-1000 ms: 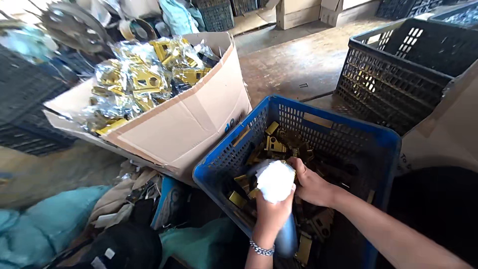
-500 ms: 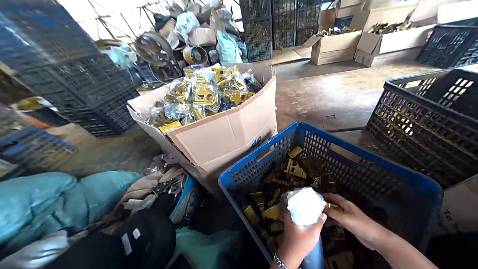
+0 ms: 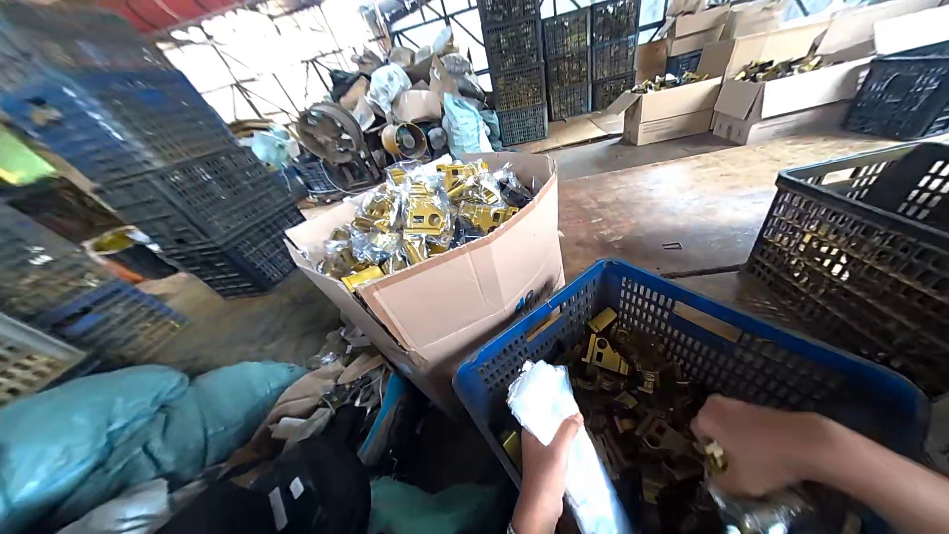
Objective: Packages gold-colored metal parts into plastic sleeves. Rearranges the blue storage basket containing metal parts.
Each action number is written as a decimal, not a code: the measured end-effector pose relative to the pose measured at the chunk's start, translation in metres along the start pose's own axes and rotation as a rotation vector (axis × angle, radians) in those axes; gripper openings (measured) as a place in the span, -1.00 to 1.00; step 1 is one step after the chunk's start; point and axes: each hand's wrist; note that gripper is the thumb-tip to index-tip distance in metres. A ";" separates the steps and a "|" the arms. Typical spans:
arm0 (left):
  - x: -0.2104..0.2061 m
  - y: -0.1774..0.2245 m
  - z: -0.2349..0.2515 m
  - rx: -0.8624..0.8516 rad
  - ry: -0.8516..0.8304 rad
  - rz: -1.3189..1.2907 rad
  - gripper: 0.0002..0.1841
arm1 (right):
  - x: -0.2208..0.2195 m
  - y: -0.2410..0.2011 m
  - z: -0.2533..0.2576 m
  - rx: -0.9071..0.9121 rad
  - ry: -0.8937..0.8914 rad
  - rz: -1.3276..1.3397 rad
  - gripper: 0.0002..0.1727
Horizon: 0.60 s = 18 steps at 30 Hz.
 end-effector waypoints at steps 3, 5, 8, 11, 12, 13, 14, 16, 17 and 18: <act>0.000 0.009 -0.008 0.010 0.012 -0.006 -0.53 | 0.048 -0.017 -0.030 0.381 0.939 0.084 -0.62; -0.004 0.008 -0.013 0.011 -0.020 0.060 -0.42 | 0.061 -0.025 -0.018 0.617 1.324 0.285 -0.48; -0.008 -0.012 -0.009 -0.173 -0.125 0.272 -0.28 | 0.015 -0.039 0.007 0.516 1.088 0.374 -0.41; -0.017 -0.033 -0.007 -0.363 -0.207 0.363 -0.31 | -0.038 -0.038 0.026 0.354 0.659 0.584 -0.52; -0.019 -0.035 -0.008 -0.355 -0.214 0.349 -0.31 | -0.046 -0.036 0.027 0.314 0.644 0.680 -0.58; -0.021 -0.039 -0.009 -0.364 -0.215 0.320 -0.32 | -0.051 -0.032 0.025 0.308 0.645 0.750 -0.64; -0.023 -0.041 -0.010 -0.380 -0.224 0.291 -0.33 | -0.054 -0.027 0.022 0.338 0.627 0.824 -0.68; -0.022 -0.040 -0.016 -0.355 -0.286 0.239 -0.38 | -0.059 -0.017 0.019 0.426 0.593 0.995 -0.79; -0.023 -0.036 -0.021 -0.296 -0.336 0.198 -0.42 | -0.061 -0.013 0.018 0.444 0.580 1.069 -0.83; -0.025 -0.032 -0.024 -0.183 -0.391 0.128 -0.48 | -0.064 -0.012 0.018 0.436 0.587 1.118 -0.87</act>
Point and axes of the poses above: each hand's wrist, its own z-axis towards the middle knuckle, its own x-axis out of the back of the hand, y = z × x, and after that the axes turned 6 degrees about x, right-handed
